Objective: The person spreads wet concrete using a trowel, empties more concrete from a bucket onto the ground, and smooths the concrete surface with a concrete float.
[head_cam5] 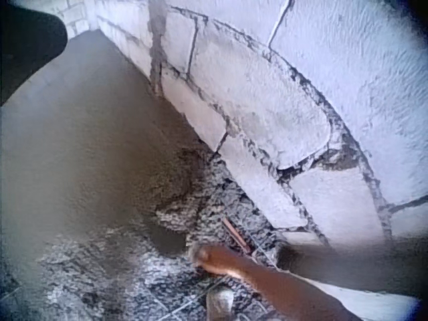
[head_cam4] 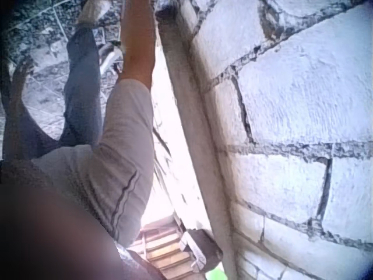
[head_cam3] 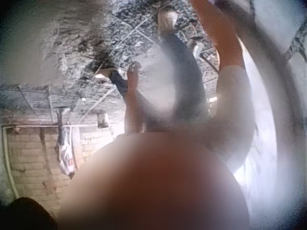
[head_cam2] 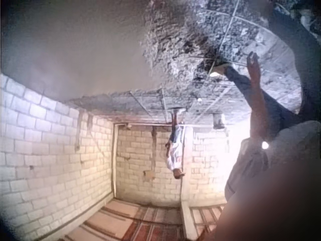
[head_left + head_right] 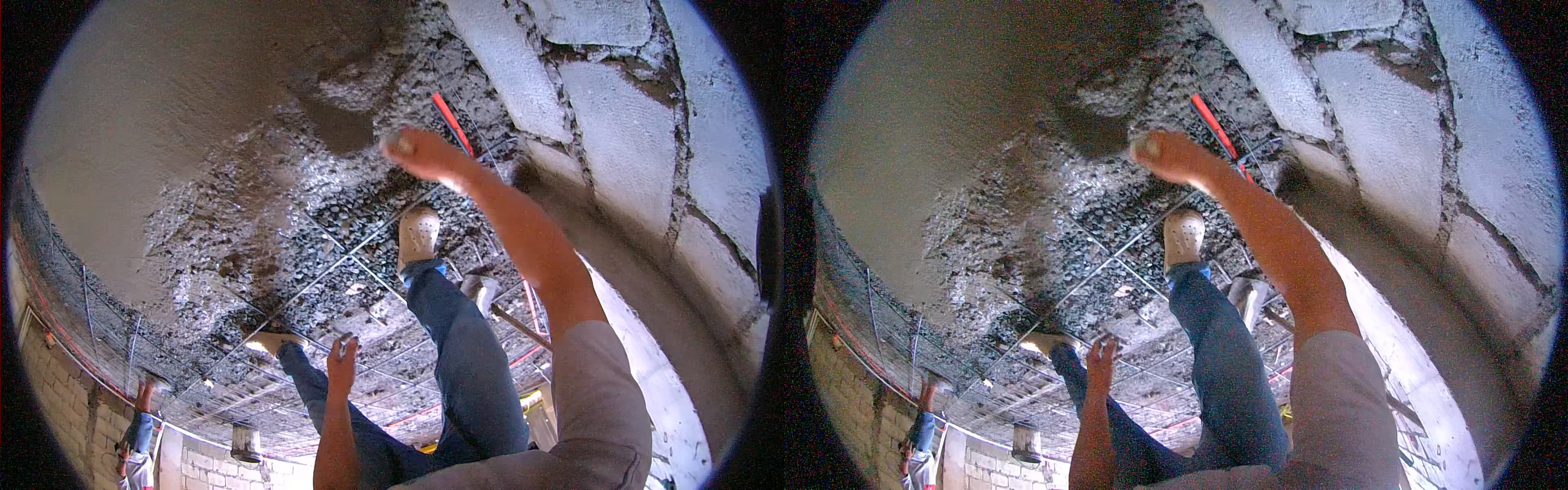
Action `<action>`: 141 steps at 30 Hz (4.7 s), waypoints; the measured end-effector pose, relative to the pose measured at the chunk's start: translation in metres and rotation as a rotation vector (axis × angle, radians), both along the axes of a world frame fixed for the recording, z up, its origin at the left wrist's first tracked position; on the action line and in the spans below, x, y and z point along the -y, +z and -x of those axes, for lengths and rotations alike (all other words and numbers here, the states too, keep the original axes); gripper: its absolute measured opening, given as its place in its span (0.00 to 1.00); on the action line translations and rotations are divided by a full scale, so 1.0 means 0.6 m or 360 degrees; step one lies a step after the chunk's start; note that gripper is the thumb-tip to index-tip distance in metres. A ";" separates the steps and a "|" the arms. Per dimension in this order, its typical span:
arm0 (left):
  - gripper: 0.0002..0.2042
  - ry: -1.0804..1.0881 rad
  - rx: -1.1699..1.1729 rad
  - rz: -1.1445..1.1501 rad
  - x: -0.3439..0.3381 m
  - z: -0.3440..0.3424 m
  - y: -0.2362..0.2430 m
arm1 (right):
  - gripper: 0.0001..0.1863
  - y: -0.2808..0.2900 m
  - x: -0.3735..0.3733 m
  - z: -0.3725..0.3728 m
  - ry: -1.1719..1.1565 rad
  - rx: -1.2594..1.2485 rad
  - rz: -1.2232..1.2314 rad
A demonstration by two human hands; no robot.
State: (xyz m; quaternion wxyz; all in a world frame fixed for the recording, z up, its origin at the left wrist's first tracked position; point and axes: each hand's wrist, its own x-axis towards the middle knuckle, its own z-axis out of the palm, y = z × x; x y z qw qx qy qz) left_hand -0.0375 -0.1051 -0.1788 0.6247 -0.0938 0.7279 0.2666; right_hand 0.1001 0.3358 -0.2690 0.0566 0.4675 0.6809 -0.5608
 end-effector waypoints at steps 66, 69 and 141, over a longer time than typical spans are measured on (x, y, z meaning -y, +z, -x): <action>0.18 0.0064 -0.0008 0.0077 -0.021 -0.021 -0.038 | 0.20 -0.135 -0.279 -0.017 -0.0281 0.0379 -0.0787; 0.18 0.0106 -0.0037 0.0223 -0.009 -0.010 -0.032 | 0.21 -0.138 -0.240 -0.010 -0.0297 0.0312 -0.0862; 0.17 -0.0007 -0.0068 0.0096 -0.039 -0.024 -0.048 | 0.22 -0.132 -0.242 0.003 -0.0663 0.0510 -0.0579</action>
